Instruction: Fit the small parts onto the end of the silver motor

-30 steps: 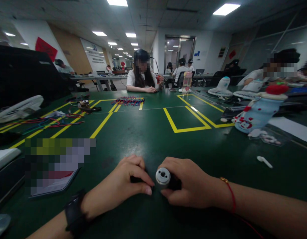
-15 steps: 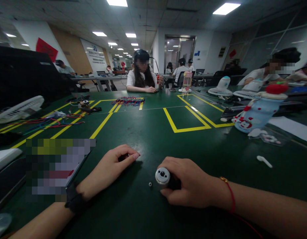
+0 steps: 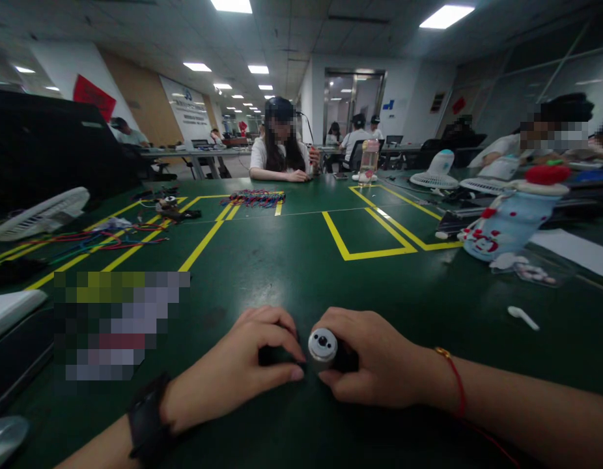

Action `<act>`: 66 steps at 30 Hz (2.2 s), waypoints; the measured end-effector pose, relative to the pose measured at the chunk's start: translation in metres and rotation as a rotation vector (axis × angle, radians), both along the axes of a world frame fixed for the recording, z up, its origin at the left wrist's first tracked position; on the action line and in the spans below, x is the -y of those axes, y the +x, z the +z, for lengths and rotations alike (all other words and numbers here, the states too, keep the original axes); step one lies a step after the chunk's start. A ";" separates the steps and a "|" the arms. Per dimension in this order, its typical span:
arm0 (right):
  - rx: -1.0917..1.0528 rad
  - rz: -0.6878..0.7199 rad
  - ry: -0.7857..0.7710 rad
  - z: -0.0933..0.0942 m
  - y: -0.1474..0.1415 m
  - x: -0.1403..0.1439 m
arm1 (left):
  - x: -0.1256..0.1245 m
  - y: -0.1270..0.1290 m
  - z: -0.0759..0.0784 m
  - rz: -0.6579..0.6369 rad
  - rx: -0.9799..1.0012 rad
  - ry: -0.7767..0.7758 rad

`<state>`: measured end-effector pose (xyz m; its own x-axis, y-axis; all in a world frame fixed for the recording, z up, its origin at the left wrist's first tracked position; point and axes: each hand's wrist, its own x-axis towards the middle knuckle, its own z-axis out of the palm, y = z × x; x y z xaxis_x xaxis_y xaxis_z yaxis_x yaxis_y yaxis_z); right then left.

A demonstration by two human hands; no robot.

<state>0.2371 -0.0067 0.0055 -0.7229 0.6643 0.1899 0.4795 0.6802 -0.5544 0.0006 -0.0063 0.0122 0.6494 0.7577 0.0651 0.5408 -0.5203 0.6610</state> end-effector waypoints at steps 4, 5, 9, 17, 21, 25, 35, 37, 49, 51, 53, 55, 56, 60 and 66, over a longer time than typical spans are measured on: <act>0.013 -0.016 0.003 0.000 0.000 0.000 | 0.004 0.008 0.005 0.148 0.221 -0.007; 0.016 -0.017 0.007 -0.001 0.000 0.000 | 0.005 0.010 0.007 0.183 0.265 0.004; 0.028 -0.011 0.034 -0.003 -0.001 0.000 | 0.013 0.023 0.014 0.170 0.308 0.020; 0.014 -0.005 0.046 -0.002 -0.001 -0.001 | 0.018 0.028 0.015 0.176 0.273 -0.085; 0.002 -0.002 0.027 -0.001 0.001 -0.001 | 0.003 0.011 0.003 0.336 0.305 -0.138; 0.012 -0.004 0.001 0.000 0.001 -0.002 | -0.020 -0.009 -0.012 0.549 0.539 -0.322; 0.020 -0.004 -0.014 0.001 0.000 -0.002 | -0.033 -0.019 -0.022 0.608 0.870 -0.462; 0.016 -0.005 -0.011 0.001 0.000 -0.002 | -0.029 -0.017 -0.019 0.623 0.818 -0.449; 0.026 0.004 0.036 -0.002 -0.001 -0.001 | 0.016 0.032 0.012 0.217 0.273 -0.065; 0.022 -0.002 0.039 -0.003 -0.001 -0.001 | 0.016 0.030 0.012 0.246 0.316 -0.076; 0.012 -0.006 0.042 -0.002 -0.001 -0.001 | 0.014 0.023 0.012 0.263 0.358 -0.070; 0.007 -0.007 0.032 0.000 0.000 0.000 | 0.009 0.013 0.011 0.241 0.337 -0.040; 0.008 -0.007 0.023 0.001 0.000 0.000 | 0.007 0.009 0.010 0.211 0.296 -0.020; 0.005 -0.012 0.012 0.001 0.001 0.000 | -0.003 -0.003 0.003 0.030 0.106 0.019; 0.000 -0.004 0.017 -0.002 0.002 -0.001 | -0.007 -0.002 -0.007 -0.081 -0.058 0.071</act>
